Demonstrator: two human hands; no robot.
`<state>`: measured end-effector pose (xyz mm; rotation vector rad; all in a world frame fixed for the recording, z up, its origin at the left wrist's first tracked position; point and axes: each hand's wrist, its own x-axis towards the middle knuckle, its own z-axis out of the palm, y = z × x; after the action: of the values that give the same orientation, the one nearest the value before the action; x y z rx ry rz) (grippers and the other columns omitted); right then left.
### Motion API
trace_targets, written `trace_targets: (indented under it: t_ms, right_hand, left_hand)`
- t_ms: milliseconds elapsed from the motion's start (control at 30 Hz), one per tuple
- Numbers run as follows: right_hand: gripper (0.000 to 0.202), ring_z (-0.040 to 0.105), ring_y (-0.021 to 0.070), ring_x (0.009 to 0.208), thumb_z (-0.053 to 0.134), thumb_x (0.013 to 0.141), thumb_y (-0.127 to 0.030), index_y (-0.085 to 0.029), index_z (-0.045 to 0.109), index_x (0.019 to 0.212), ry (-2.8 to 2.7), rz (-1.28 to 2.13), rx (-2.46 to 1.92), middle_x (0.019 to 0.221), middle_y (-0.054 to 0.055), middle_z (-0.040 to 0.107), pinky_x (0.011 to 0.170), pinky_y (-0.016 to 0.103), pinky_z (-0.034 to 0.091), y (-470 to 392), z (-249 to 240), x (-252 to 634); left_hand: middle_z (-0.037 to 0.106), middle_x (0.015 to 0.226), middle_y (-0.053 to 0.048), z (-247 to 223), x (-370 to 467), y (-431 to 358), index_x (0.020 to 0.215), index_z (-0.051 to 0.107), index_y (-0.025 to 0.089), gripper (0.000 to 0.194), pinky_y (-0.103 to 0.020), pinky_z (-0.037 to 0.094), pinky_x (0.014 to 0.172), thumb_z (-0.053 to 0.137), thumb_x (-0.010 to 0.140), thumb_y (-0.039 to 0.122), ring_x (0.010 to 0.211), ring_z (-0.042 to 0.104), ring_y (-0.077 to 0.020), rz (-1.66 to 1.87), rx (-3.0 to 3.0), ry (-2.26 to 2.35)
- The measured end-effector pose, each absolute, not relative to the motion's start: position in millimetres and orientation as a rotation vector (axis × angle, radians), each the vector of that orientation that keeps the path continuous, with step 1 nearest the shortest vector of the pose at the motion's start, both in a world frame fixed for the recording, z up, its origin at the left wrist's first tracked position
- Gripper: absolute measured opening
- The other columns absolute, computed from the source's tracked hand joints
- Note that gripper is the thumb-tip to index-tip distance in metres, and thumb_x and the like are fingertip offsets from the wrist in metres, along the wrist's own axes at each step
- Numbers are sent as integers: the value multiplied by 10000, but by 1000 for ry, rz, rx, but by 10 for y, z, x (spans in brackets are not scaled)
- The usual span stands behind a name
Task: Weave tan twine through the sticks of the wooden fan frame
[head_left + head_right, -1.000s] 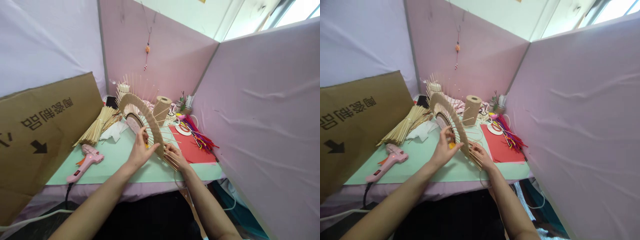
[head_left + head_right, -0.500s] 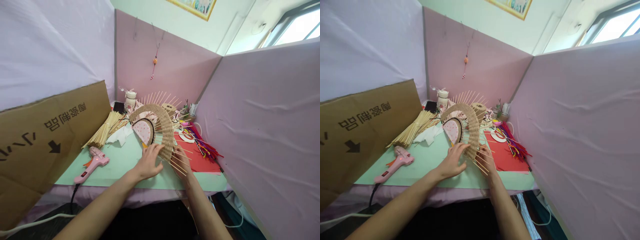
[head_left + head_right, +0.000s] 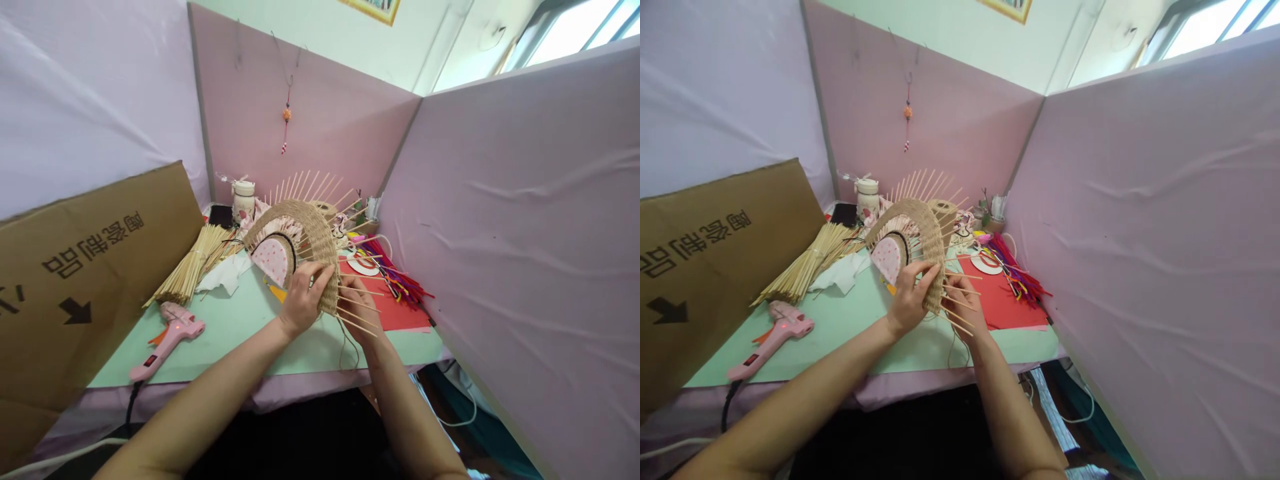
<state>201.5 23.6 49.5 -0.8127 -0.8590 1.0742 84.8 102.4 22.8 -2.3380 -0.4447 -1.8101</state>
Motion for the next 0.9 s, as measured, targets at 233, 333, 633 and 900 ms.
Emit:
trace_targets:
  t_ms: [233, 333, 633, 900]
  right_hand:
    - [208, 563, 169, 916, 656, 844, -403, -221, 562, 810, -1184, 560, -1000, 1081, 47, 595, 817, 296, 462, 151, 525, 1983]
    - [195, 535, 152, 751, 599, 890, -421, -227, 588, 876, -1223, 540, -1119, 866, 25, 591, 698, 276, 447, 73, 478, 1966]
    - [187, 581, 165, 751, 632, 867, -402, -221, 667, 896, -1186, 503, -1181, 847, 37, 627, 700, 295, 486, -16, 420, 1898]
    - [156, 592, 157, 698, 669, 851, -364, -214, 701, 878, -1290, 437, -1264, 804, 50, 652, 625, 272, 482, -304, 527, 1960]
  left_hand:
    - [563, 1209, -104, 299, 898, 895, 1434, 400, 281, 527, -478, 426, 1086, 469, 934, 129, 1220, 527, -222, -2028, -2337, -411]
    - [554, 1214, -103, 253, 858, 902, 1443, 391, 296, 551, -482, 428, 1083, 484, 929, 122, 1217, 523, -220, -2028, -2343, -383]
    - [525, 1228, -100, 245, 813, 892, 1439, 439, 332, 542, -461, 427, 1063, 513, 931, 158, 1227, 489, -237, -1923, -2360, -431]
    - [561, 1222, -96, 217, 796, 901, 1383, 517, 339, 466, -454, 422, 1052, 487, 946, 182, 1222, 487, -239, -1926, -2375, -466]
